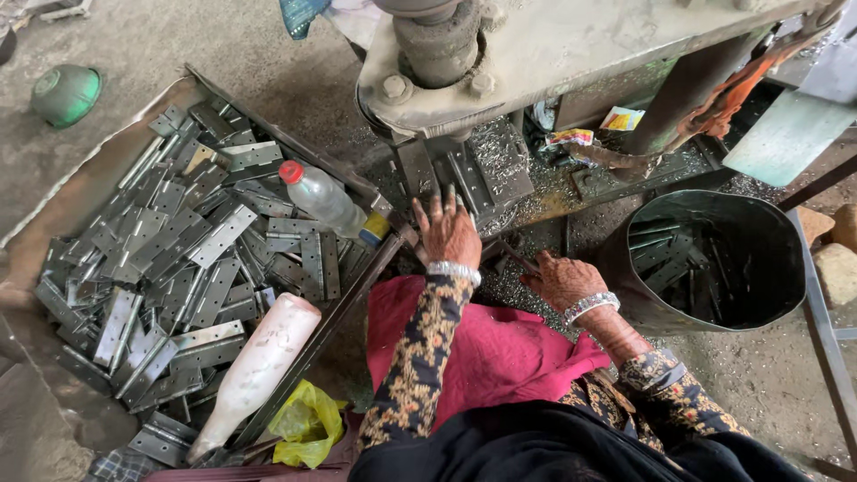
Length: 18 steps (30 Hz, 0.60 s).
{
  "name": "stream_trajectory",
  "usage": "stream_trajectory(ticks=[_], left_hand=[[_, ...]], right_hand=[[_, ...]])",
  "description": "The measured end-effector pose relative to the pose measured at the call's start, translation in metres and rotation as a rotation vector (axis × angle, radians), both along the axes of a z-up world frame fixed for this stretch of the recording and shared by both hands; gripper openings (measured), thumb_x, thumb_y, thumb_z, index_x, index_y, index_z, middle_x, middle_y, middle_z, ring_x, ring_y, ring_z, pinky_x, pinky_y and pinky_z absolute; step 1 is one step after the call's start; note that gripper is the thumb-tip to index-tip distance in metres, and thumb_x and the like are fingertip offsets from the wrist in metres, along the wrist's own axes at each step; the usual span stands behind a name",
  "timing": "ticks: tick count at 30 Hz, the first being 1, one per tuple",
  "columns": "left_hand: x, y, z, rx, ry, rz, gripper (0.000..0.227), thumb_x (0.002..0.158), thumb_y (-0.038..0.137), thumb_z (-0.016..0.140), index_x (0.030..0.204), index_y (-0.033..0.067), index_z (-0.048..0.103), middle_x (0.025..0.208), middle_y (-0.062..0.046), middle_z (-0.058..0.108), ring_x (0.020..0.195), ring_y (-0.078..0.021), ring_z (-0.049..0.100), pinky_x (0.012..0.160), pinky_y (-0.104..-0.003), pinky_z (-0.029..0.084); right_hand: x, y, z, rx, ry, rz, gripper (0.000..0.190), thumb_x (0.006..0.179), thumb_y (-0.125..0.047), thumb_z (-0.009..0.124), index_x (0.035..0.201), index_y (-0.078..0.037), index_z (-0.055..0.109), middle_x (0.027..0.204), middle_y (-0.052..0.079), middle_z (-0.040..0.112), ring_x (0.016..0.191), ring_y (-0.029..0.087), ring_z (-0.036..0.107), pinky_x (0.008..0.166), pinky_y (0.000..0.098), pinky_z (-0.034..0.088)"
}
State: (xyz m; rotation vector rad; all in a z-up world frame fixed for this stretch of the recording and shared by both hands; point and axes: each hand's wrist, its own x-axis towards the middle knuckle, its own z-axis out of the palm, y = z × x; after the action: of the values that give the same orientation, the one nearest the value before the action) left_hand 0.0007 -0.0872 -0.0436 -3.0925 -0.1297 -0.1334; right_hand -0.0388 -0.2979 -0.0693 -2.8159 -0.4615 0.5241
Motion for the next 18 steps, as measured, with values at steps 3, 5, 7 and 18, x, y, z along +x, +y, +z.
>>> stream_trajectory(ticks=[3, 5, 7, 18], left_hand=[[-0.018, 0.0, -0.005, -0.111, -0.14, -0.014, 0.063, 0.102, 0.052, 0.051, 0.138, 0.0014, 0.059, 0.153, -0.009, 0.049, 0.148, -0.0302, 0.037, 0.126, -0.059, 0.008], [-0.029, 0.006, -0.006, -0.119, -0.124, -0.059, 0.061, 0.1, 0.056, 0.055, 0.138, 0.0083, 0.06, 0.155, -0.007, 0.05, 0.149, -0.0291, 0.039, 0.13, -0.059, 0.011], [-0.033, 0.015, -0.007, -0.159, -0.14, -0.117, 0.064, 0.095, 0.06, 0.06, 0.136, 0.011, 0.059, 0.155, -0.006, 0.05, 0.148, -0.0293, 0.039, 0.13, -0.058, 0.014], [-0.01, 0.016, 0.003, -0.016, -0.275, -0.177, 0.063, 0.09, 0.049, 0.073, 0.138, 0.0108, 0.059, 0.15, -0.005, 0.058, 0.136, -0.0267, 0.05, 0.126, -0.058, 0.021]], right_hand=[[0.001, -0.001, 0.002, 0.025, -0.021, 0.008, 0.054, 0.097, -0.058, 0.054, 0.116, -0.007, 0.056, 0.087, 0.016, 0.075, 0.087, 0.035, 0.074, 0.076, 0.0481, 0.058], [0.0, -0.001, 0.004, 0.013, 0.0, -0.001, 0.052, 0.097, -0.057, 0.055, 0.116, -0.009, 0.057, 0.088, 0.016, 0.075, 0.087, 0.035, 0.074, 0.077, 0.048, 0.058], [-0.001, 0.001, 0.007, 0.007, 0.017, -0.012, 0.052, 0.097, -0.057, 0.055, 0.117, -0.009, 0.057, 0.088, 0.015, 0.075, 0.087, 0.034, 0.074, 0.077, 0.0477, 0.058], [-0.003, 0.002, 0.008, 0.022, -0.08, 0.033, 0.049, 0.095, -0.052, 0.059, 0.115, -0.007, 0.059, 0.088, 0.015, 0.075, 0.087, 0.035, 0.074, 0.075, 0.0488, 0.058]])
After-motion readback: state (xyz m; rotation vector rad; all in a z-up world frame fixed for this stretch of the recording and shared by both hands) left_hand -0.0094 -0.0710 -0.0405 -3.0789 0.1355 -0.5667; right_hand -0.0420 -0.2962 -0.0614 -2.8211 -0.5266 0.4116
